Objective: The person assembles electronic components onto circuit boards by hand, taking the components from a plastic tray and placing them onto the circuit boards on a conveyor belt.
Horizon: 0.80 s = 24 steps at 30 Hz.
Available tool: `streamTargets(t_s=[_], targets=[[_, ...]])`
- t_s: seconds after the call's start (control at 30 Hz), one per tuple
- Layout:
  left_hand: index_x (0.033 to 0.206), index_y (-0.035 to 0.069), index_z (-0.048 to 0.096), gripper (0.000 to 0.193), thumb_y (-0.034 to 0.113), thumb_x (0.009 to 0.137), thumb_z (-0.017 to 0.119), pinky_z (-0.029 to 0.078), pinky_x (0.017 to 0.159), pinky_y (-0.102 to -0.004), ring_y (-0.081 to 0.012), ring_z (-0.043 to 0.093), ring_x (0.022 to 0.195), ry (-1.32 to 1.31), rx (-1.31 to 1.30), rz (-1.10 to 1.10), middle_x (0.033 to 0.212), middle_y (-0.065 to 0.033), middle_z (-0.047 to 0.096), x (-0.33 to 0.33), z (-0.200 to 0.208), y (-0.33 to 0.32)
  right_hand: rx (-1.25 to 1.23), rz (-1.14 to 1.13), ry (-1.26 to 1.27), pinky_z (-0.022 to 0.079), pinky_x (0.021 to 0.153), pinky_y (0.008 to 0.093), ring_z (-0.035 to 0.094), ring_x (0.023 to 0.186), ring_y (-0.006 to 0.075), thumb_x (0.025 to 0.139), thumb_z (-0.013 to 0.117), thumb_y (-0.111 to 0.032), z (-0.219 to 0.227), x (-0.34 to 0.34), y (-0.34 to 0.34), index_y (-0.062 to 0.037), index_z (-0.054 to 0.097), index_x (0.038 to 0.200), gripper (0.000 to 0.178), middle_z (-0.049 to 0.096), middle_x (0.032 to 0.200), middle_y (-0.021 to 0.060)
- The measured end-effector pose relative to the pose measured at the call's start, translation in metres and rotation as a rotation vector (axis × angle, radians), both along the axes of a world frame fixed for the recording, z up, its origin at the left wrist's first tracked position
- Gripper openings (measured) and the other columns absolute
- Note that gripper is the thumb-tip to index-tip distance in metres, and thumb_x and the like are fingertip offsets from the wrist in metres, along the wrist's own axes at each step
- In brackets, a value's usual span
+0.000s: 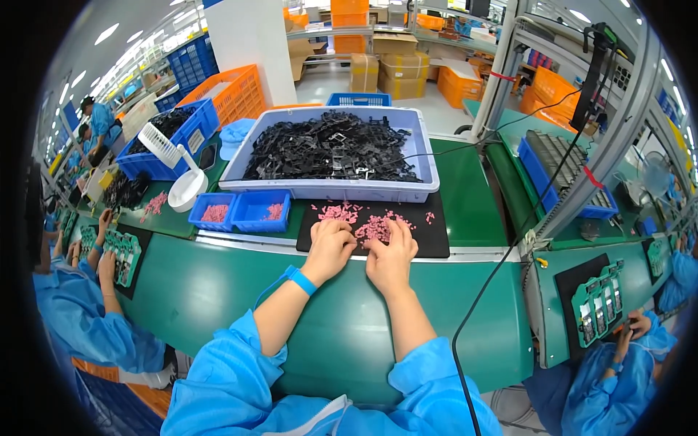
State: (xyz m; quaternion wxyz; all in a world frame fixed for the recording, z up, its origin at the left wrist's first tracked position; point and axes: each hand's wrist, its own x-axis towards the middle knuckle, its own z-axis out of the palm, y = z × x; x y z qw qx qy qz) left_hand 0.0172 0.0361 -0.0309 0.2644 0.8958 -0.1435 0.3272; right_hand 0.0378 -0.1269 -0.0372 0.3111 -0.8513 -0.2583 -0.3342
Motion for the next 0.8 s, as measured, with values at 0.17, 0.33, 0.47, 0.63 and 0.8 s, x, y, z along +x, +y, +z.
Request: streamTargets(t_s=[0.17, 0.33, 0.47, 0.63, 0.8], targets=[[0.071, 0.009, 0.064, 0.005, 0.009, 0.07, 0.069, 0.033, 0.093, -0.0421, -0.0246, 0.051, 0.102, 0.01, 0.023, -0.026, 0.094, -0.0045, 0.058, -0.001, 0.004, 0.002, -0.006, -0.034, 0.008, 0.031, 0.095, 0.049, 0.04, 0.125, 0.0368, 0.062, 0.065, -0.005, -0.001, 0.002, -0.002, -0.0126, 0.067, 0.07, 0.011, 0.053, 0.123, 0.0158], [0.07, 0.009, 0.066, 0.004, 0.01, 0.069, 0.07, 0.032, 0.094, -0.0427, -0.0245, 0.051, 0.103, 0.037, 0.021, -0.034, 0.094, -0.0042, 0.058, -0.003, 0.006, 0.003, 0.038, -0.04, 0.019, 0.029, 0.097, 0.0492, 0.04, 0.125, 0.0379, 0.064, 0.065, -0.005, -0.001, 0.004, 0.001, -0.0114, 0.066, 0.075, 0.013, 0.053, 0.122, 0.0158], [0.069, 0.01, 0.067, 0.005, 0.011, 0.068, 0.072, 0.033, 0.093, -0.0429, -0.0242, 0.051, 0.102, 0.072, -0.022, -0.019, 0.092, -0.0031, 0.059, -0.002, 0.006, 0.002, 0.008, -0.023, 0.045, 0.029, 0.096, 0.0512, 0.038, 0.126, 0.0392, 0.065, 0.071, -0.01, 0.002, -0.002, 0.004, -0.0099, 0.064, 0.076, 0.013, 0.051, 0.124, 0.0179], [0.067, 0.015, 0.066, 0.007, 0.015, 0.066, 0.073, 0.033, 0.088, -0.0436, -0.0241, 0.051, 0.1, 0.079, 0.018, 0.057, 0.09, -0.0004, 0.059, 0.002, 0.003, -0.004, -0.021, -0.117, 0.086, 0.029, 0.096, 0.0547, 0.033, 0.13, 0.0402, 0.066, 0.074, -0.016, -0.003, -0.002, 0.004, -0.0109, 0.065, 0.074, 0.013, 0.047, 0.128, 0.0201], [0.071, 0.014, 0.067, 0.008, 0.013, 0.065, 0.073, 0.032, 0.085, -0.0443, -0.0252, 0.051, 0.099, 0.038, 0.057, 0.071, 0.091, -0.0021, 0.058, 0.0, 0.003, 0.003, -0.035, -0.153, 0.085, 0.029, 0.095, 0.0538, 0.032, 0.131, 0.0403, 0.067, 0.071, -0.017, -0.006, -0.004, 0.017, -0.0068, 0.065, 0.076, 0.014, 0.047, 0.13, 0.0226]])
